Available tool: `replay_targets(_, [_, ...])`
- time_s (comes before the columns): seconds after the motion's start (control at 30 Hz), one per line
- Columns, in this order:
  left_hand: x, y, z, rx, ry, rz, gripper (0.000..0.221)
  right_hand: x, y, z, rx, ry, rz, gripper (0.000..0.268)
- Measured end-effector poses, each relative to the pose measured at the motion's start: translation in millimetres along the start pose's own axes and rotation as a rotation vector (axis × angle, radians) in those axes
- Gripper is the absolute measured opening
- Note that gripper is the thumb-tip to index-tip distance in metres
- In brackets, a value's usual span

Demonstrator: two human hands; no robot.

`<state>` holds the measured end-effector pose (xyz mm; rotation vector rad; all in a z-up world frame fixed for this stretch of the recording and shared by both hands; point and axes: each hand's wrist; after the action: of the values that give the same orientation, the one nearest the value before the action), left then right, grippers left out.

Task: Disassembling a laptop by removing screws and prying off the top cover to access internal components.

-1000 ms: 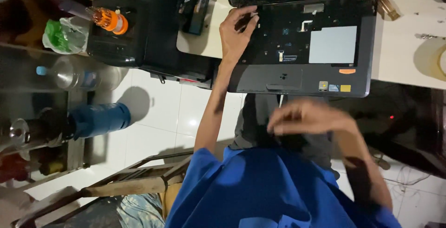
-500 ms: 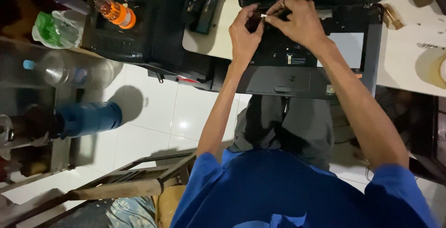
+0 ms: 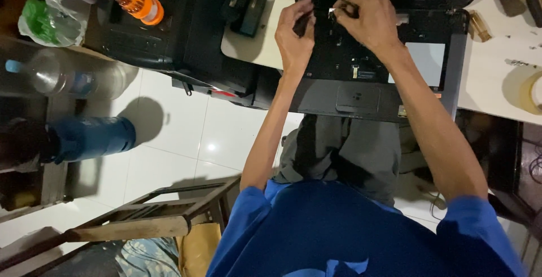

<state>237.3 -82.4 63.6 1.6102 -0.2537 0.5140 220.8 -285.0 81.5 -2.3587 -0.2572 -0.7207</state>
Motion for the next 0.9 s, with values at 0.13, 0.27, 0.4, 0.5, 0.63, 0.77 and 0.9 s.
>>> replay_targets(0.13, [-2.9,1.3,-0.8,-0.1,0.071,-0.062,0.037,-4.4,10.9,10.0,-0.053,0.046,-0.017,0.013])
replay_targets(0.27, [-0.2,-4.9,-1.2,-0.009,0.135,-0.006,0.038,-1.9,6.4,7.8,-0.026,0.016,0.052,0.03])
replay_targets(0.4, [-1.6,-14.8,0.6,0.024,0.118,-0.054,0.034,0.9,-2.3,4.0,-0.011,0.018,0.049,0.026])
replay_targets(0.5, [0.6,-7.0,0.4,0.05,0.124,-0.056,0.034,4.1,-6.6,0.8,0.084,0.021,0.05,0.009])
replay_targets(0.63, [-0.8,-17.2,4.0,0.09,0.128,0.02,0.032,3.7,-2.1,5.1,-0.014,0.006,0.059,0.016])
replay_targets(0.77, [-2.2,-30.5,4.5,0.14,0.078,0.076,0.029,3.1,-5.3,5.5,0.046,-0.001,0.084,0.025])
replay_targets(0.9, [-3.0,-39.6,5.3,0.165,0.075,0.117,0.029,-0.6,5.9,18.0,-0.033,0.027,0.07,0.023])
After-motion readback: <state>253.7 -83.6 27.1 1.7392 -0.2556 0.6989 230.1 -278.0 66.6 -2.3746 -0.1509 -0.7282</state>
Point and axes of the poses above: each hand's wrist, its own x-axis towards the middle knuckle, its own z-axis out of the palm, y = z × x, and after that the axes turned 12 degrees about y, right-handed
